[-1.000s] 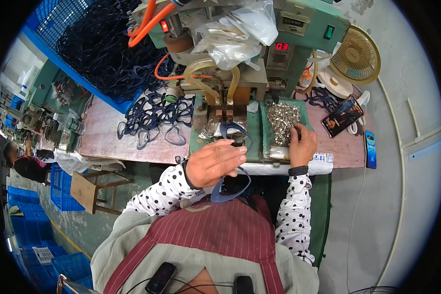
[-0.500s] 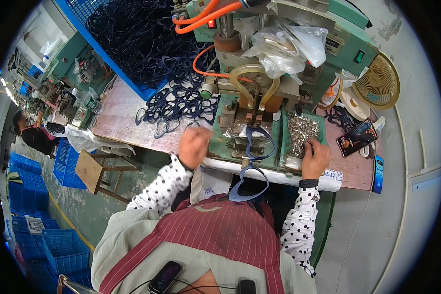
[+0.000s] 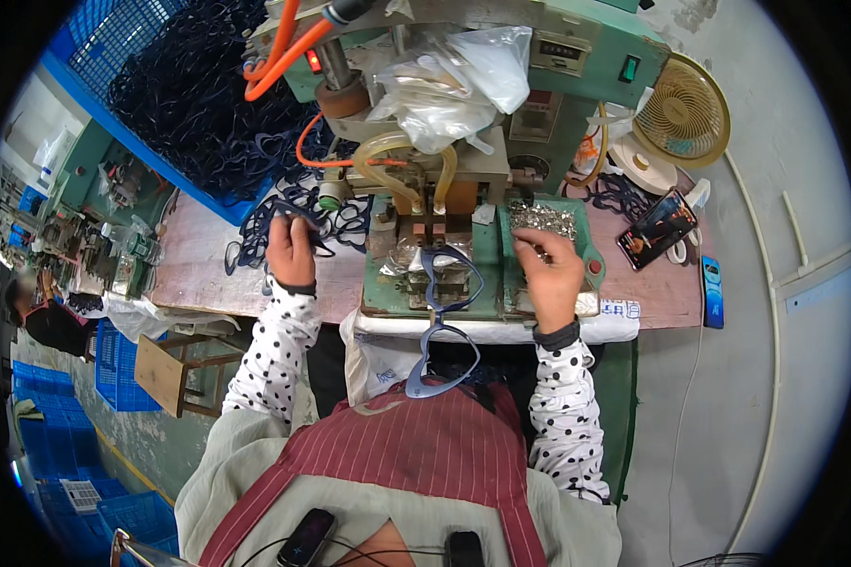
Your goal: The person repeatedly picks dark blue plastic frames from a pile, places them into a press machine, and removes them after pressing. The person also handles small metallic components and places them into a tray. Finished frames are set aside on the table.
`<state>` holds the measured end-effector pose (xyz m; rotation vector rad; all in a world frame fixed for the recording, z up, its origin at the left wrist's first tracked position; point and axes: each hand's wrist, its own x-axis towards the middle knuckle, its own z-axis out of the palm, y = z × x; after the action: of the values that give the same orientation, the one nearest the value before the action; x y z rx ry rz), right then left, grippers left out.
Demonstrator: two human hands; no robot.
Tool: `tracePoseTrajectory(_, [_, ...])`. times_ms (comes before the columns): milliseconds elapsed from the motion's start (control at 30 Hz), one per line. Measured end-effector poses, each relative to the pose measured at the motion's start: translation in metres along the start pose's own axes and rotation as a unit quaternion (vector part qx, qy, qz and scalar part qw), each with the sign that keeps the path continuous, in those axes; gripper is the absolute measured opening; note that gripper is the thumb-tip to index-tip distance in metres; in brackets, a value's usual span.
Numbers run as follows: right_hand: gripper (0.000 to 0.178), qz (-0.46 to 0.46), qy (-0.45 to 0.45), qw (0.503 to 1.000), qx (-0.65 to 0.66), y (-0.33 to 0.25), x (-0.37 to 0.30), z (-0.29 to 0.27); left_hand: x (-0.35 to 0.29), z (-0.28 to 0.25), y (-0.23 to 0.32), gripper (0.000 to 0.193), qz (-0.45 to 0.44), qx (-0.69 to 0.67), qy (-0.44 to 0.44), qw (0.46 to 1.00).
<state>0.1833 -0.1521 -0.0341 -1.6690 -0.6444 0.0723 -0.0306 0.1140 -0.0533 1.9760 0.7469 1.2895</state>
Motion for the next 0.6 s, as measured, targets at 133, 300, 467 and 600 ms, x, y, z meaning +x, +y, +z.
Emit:
tracePoseTrajectory(133, [0.016,-0.039,-0.055,0.997,0.033,-0.043,-0.002,0.016,-0.017,-0.001,0.062,0.012,0.244,0.038,-0.001,0.969])
tracePoseTrajectory(300, [0.024,-0.051,-0.077,0.995,0.044,-0.061,-0.011,0.031,-0.036,0.015,0.113,0.034,0.458,0.051,-0.14,0.877])
tracePoseTrajectory(467, [0.042,-0.007,-0.101,0.994,0.039,-0.065,-0.013,0.037,-0.045,0.032,0.124,0.036,0.454,-0.052,-0.194,0.868])
tracePoseTrajectory(600, [0.041,-0.039,-0.067,0.997,0.005,-0.06,-0.01,0.041,-0.045,0.038,0.118,0.039,0.452,-0.108,-0.22,0.858])
